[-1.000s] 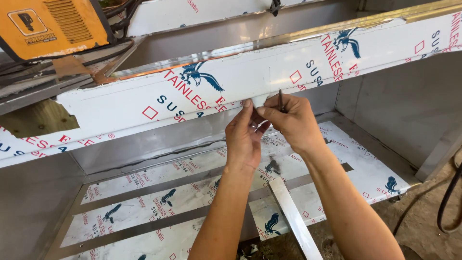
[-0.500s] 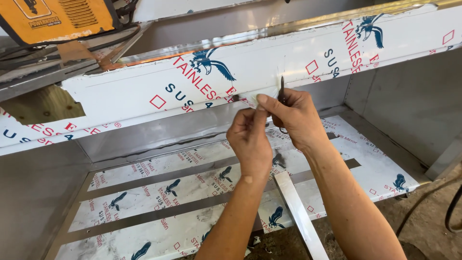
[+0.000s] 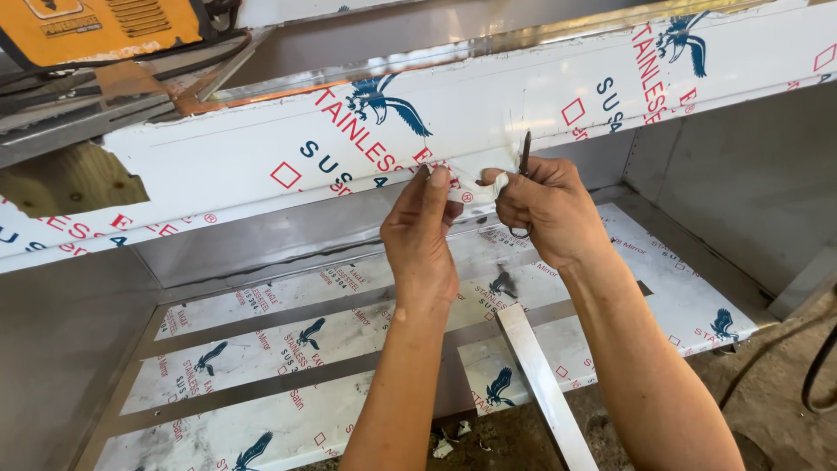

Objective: The person is assembling a large stainless steel metal structure, performing tasks such as measuring, marking, and fitting various components.

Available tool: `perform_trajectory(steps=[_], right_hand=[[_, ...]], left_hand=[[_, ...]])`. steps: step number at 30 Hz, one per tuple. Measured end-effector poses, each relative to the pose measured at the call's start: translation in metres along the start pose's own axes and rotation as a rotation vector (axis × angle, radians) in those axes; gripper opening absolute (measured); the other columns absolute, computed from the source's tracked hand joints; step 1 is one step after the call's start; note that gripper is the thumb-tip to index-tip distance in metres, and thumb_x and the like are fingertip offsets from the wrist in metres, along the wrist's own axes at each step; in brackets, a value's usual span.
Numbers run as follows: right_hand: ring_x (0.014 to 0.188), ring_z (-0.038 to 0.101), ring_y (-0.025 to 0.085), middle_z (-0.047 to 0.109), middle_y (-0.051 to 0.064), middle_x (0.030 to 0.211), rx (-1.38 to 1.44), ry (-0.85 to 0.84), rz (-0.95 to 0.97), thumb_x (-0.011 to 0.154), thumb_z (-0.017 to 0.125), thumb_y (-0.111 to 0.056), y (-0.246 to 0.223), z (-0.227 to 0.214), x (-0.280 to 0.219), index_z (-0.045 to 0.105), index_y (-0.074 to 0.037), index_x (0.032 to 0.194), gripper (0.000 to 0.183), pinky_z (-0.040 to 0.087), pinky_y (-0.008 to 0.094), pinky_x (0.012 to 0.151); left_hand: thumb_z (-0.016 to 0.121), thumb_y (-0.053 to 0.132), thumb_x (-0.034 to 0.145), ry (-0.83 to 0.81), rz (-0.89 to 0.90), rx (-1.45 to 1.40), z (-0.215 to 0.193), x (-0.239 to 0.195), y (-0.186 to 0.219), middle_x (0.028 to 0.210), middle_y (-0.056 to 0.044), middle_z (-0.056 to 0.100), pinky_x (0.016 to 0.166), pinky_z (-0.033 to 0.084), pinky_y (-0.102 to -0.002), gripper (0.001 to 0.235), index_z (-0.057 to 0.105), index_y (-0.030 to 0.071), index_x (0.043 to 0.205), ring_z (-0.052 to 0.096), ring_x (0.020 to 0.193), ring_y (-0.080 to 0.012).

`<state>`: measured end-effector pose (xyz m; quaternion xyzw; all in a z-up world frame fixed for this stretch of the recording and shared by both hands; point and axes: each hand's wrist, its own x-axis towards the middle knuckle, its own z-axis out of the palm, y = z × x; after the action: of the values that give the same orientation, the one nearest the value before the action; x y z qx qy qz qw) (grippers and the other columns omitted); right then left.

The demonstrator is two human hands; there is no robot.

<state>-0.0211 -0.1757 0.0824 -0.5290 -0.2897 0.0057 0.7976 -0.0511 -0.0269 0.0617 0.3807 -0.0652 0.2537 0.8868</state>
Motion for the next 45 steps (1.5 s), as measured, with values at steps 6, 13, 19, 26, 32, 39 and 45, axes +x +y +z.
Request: perform_trajectory(steps=[6,13,19,26,32,39,45], right_hand=[[0.053,0.031,0.008,0.045,-0.003,0.063,0.073,0.026,-0.003,0.098,0.063,-0.002,0.0,0.004,-0.004,0.068,0.008,0.092,0.013,0.026,0.027,0.051],[0.051,0.031,0.007,0.053,0.003,0.066,0.151,0.087,0.023,0.097,0.063,-0.011,0.007,-0.002,-0.003,0.068,0.007,0.092,0.019,0.029,0.027,0.049],[0.053,0.047,0.007,0.063,0.004,0.072,-0.027,0.216,0.021,0.099,0.07,-0.021,-0.011,0.019,-0.002,0.07,0.001,0.091,0.023,0.035,0.025,0.046],[0.05,0.045,0.005,0.062,0.002,0.071,-0.013,0.242,-0.042,0.097,0.075,-0.016,-0.014,0.02,-0.008,0.071,0.0,0.091,0.018,0.034,0.023,0.045],[0.048,0.041,0.003,0.063,0.0,0.069,-0.03,0.278,-0.073,0.096,0.074,-0.015,-0.039,0.037,-0.017,0.072,0.002,0.09,0.019,0.033,0.023,0.044],[0.053,0.04,0.005,0.059,0.003,0.069,-0.419,0.299,-0.07,0.101,0.071,-0.024,-0.046,0.028,-0.026,0.072,0.004,0.091,0.03,0.034,0.028,0.047],[0.064,0.058,0.019,0.063,0.01,0.08,-1.209,0.296,-0.431,0.108,0.056,-0.023,-0.078,0.029,-0.031,0.072,-0.002,0.11,0.027,0.047,0.036,0.059]], left_hand=[[0.083,0.018,0.088,-0.087,0.068,0.02,-0.01,-0.003,0.002,0.085,-0.003,0.074,0.073,0.05,-0.026,0.022,0.077,-0.001,0.097,0.062,0.075,-0.0102],[0.081,0.015,0.092,-0.123,0.18,0.149,-0.015,-0.016,0.001,0.084,-0.001,0.072,0.073,0.046,-0.022,0.018,0.076,-0.001,0.097,0.058,0.075,-0.0057],[0.078,0.021,0.094,-0.153,0.204,0.281,-0.001,-0.017,0.021,0.079,0.004,0.065,0.066,0.038,-0.02,0.022,0.073,0.0,0.093,0.049,0.071,-0.0027],[0.071,0.031,0.1,-0.185,0.194,0.459,0.008,-0.004,0.028,0.067,0.008,0.053,0.056,0.029,-0.024,0.037,0.07,0.002,0.078,0.036,0.064,-0.0031],[0.071,0.03,0.101,-0.203,0.283,0.44,0.023,-0.017,0.038,0.067,0.009,0.051,0.057,0.028,-0.024,0.035,0.069,0.002,0.078,0.034,0.065,-0.0026],[0.071,0.03,0.102,-0.196,0.286,0.442,0.012,-0.016,0.026,0.065,0.01,0.045,0.056,0.023,-0.024,0.041,0.061,0.005,0.072,0.03,0.064,-0.002],[0.072,0.03,0.099,-0.192,0.251,0.407,0.005,0.002,0.014,0.063,0.01,0.045,0.053,0.022,-0.025,0.039,0.061,0.007,0.07,0.03,0.061,-0.0025]])
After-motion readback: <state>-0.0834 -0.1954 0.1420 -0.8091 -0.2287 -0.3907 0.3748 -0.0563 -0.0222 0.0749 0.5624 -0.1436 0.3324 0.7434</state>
